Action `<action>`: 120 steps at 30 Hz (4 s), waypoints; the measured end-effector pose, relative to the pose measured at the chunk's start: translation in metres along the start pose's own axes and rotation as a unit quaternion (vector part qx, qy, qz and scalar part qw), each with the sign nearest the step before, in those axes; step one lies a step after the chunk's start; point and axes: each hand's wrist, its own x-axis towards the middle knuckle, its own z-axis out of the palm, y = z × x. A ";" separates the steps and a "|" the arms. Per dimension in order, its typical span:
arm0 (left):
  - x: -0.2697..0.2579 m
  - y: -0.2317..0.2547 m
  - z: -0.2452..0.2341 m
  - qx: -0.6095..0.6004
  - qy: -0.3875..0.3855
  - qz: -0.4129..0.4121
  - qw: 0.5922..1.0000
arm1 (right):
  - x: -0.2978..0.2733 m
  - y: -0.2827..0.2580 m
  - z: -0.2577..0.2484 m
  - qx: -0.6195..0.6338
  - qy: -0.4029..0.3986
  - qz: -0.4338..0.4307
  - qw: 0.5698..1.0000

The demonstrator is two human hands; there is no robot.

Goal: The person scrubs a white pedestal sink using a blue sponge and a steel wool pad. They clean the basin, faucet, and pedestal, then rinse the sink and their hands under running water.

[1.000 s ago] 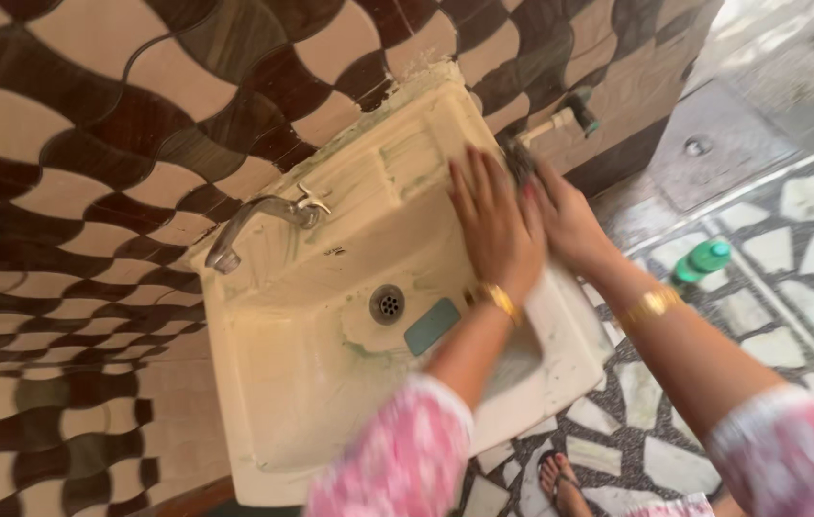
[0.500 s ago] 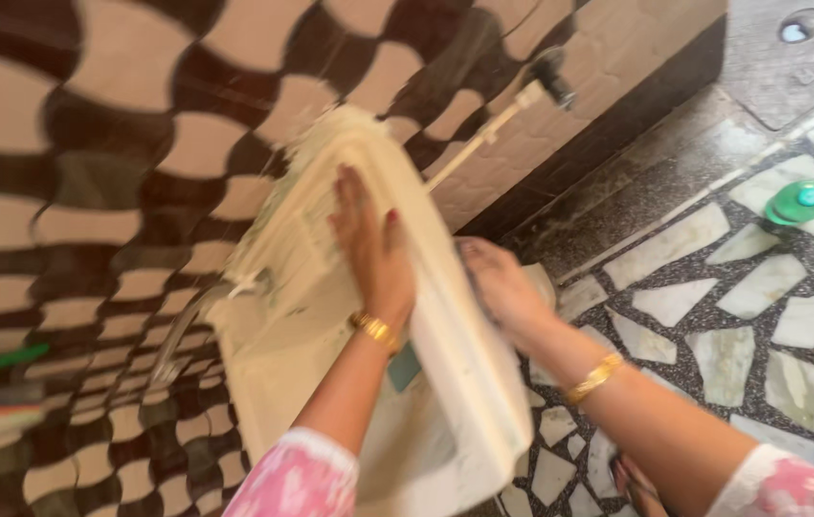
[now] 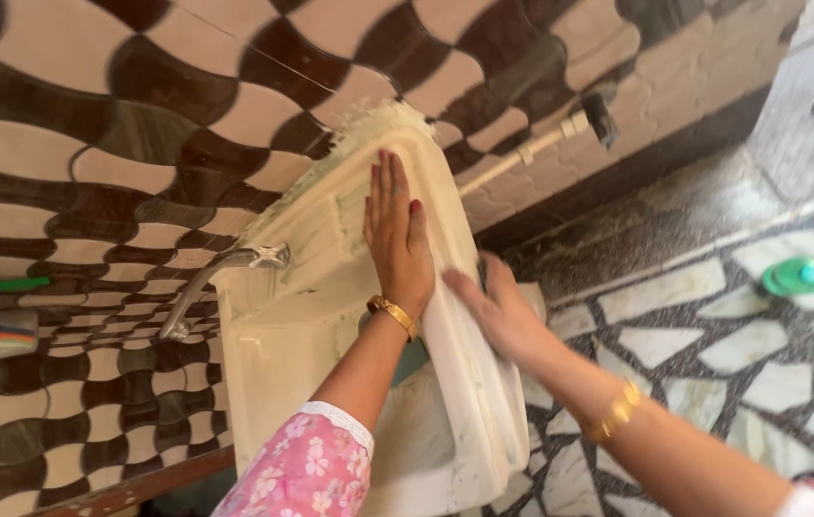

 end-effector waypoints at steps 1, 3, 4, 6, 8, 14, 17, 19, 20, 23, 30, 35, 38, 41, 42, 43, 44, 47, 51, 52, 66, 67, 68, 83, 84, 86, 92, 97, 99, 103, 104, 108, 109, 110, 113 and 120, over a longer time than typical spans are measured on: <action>0.001 -0.001 0.002 0.000 -0.002 -0.017 1.000 | -0.002 0.003 -0.001 -0.011 -0.010 0.005 1.000; 0.000 -0.006 0.006 0.003 -0.008 -0.055 0.998 | 0.012 0.002 0.000 -0.031 -0.033 0.018 0.999; -0.002 -0.008 0.007 -0.009 -0.006 -0.054 0.998 | 0.029 -0.001 0.000 -0.035 -0.044 0.003 0.998; -0.006 -0.010 0.009 -0.033 0.001 -0.057 0.998 | 0.071 -0.012 -0.002 -0.041 -0.056 0.010 0.998; 0.006 -0.014 0.011 -0.027 0.013 -0.053 0.998 | 0.120 -0.031 0.000 -0.046 -0.045 0.046 0.997; 0.000 -0.015 0.020 -0.007 0.020 -0.051 0.998 | 0.111 -0.038 -0.001 -0.013 -0.062 0.016 0.998; 0.009 -0.015 0.021 0.022 0.040 -0.038 0.998 | 0.045 -0.027 -0.007 -0.044 -0.075 -0.031 0.996; 0.008 -0.016 0.019 0.048 0.045 -0.041 0.997 | -0.010 -0.014 -0.018 -0.132 -0.090 0.037 0.986; 0.005 -0.016 0.019 0.059 0.041 -0.049 0.996 | -0.032 -0.009 -0.016 -0.098 -0.086 0.070 0.989; 0.013 -0.013 0.028 0.049 0.047 -0.055 0.996 | -0.030 -0.007 -0.019 -0.131 -0.082 0.124 0.980; 0.010 -0.017 0.034 0.052 0.061 -0.060 0.995 | 0.164 -0.032 -0.004 -0.002 -0.120 0.029 0.992; 0.007 -0.015 0.030 0.036 0.059 -0.060 0.996 | 0.116 -0.020 -0.008 -0.150 -0.058 0.017 0.987; 0.013 -0.009 0.026 0.030 0.062 -0.053 0.996 | 0.016 -0.006 -0.021 -0.239 -0.095 0.022 0.966; 0.005 -0.007 0.020 0.017 0.055 -0.058 0.997 | -0.063 0.013 -0.019 -0.169 -0.065 0.114 0.977; 0.002 -0.007 0.018 0.012 0.050 -0.060 0.997 | -0.070 0.015 -0.017 -0.167 -0.058 0.113 0.978; 0.003 -0.007 0.017 0.013 0.050 -0.058 0.997 | -0.064 0.015 -0.015 -0.163 -0.051 0.108 0.979; 0.006 -0.007 0.016 0.014 0.051 -0.057 0.997 | -0.050 0.011 -0.013 -0.159 -0.045 0.103 0.981; 0.005 -0.008 0.020 0.014 0.050 -0.051 0.997 | 0.033 -0.011 -0.013 -0.194 -0.093 0.033 0.976; 0.006 -0.018 0.023 0.014 0.059 -0.044 0.997 | 0.151 -0.042 0.000 -0.115 -0.091 -0.057 0.988; 0.005 -0.020 0.023 0.028 0.062 -0.041 0.997 | 0.162 -0.042 0.005 -0.093 -0.090 -0.015 0.991; 0.005 -0.007 0.014 0.013 0.056 -0.047 0.997 | -0.020 0.028 -0.009 -0.246 -0.061 0.014 0.967; 0.005 -0.006 0.015 0.006 0.053 -0.049 0.997 | 0.008 0.028 -0.011 -0.309 -0.088 -0.040 0.946; 0.005 -0.006 0.017 -0.002 0.050 -0.050 0.997 | 0.038 0.027 -0.011 -0.238 -0.081 0.003 0.968; 0.010 -0.004 0.008 0.032 0.050 -0.052 0.997 | -0.039 0.003 -0.011 -0.172 -0.072 0.117 0.976; 0.010 -0.003 0.007 0.031 0.049 -0.052 0.997 | -0.066 0.011 -0.011 -0.159 -0.069 0.042 0.984; 0.007 -0.001 0.006 0.031 0.052 -0.054 0.997 | -0.105 0.030 -0.010 -0.163 -0.018 0.007 0.986; 0.018 0.001 0.001 0.029 0.080 -0.045 0.995 | 0.018 0.046 -0.004 -0.346 0.035 -0.259 0.901; 0.010 0.000 0.012 0.009 0.069 -0.067 0.995 | 0.189 0.019 0.005 -0.221 0.081 -0.387 0.891; 0.017 -0.004 0.015 0.015 0.067 -0.072 0.995 | 0.215 0.014 0.006 -0.255 0.089 -0.314 0.910; 0.030 -0.010 0.018 0.062 0.079 -0.058 0.993 | 0.177 0.019 0.003 -0.303 0.125 -0.380 0.865; 0.036 -0.014 0.016 0.088 0.088 -0.047 0.991 | 0.162 0.018 0.005 -0.303 0.124 -0.352 0.877; 0.031 -0.008 0.035 0.093 0.089 -0.044 0.991 | 0.062 0.029 -0.007 -0.327 0.119 -0.236 0.907; 0.030 -0.005 0.040 0.093 0.076 -0.039 0.992 | 0.042 0.027 -0.007 -0.333 0.117 -0.215 0.911; 0.027 0.000 0.047 0.094 0.062 -0.034 0.993 | 0.023 0.024 -0.009 -0.345 0.136 -0.201 0.907; -0.019 0.007 0.064 0.084 0.027 -0.021 0.996 | -0.047 0.021 0.005 -0.375 0.179 -0.207 0.886; -0.163 0.027 0.027 -0.186 0.056 0.043 0.980 | -0.168 -0.030 0.064 -0.495 0.185 -0.392 0.753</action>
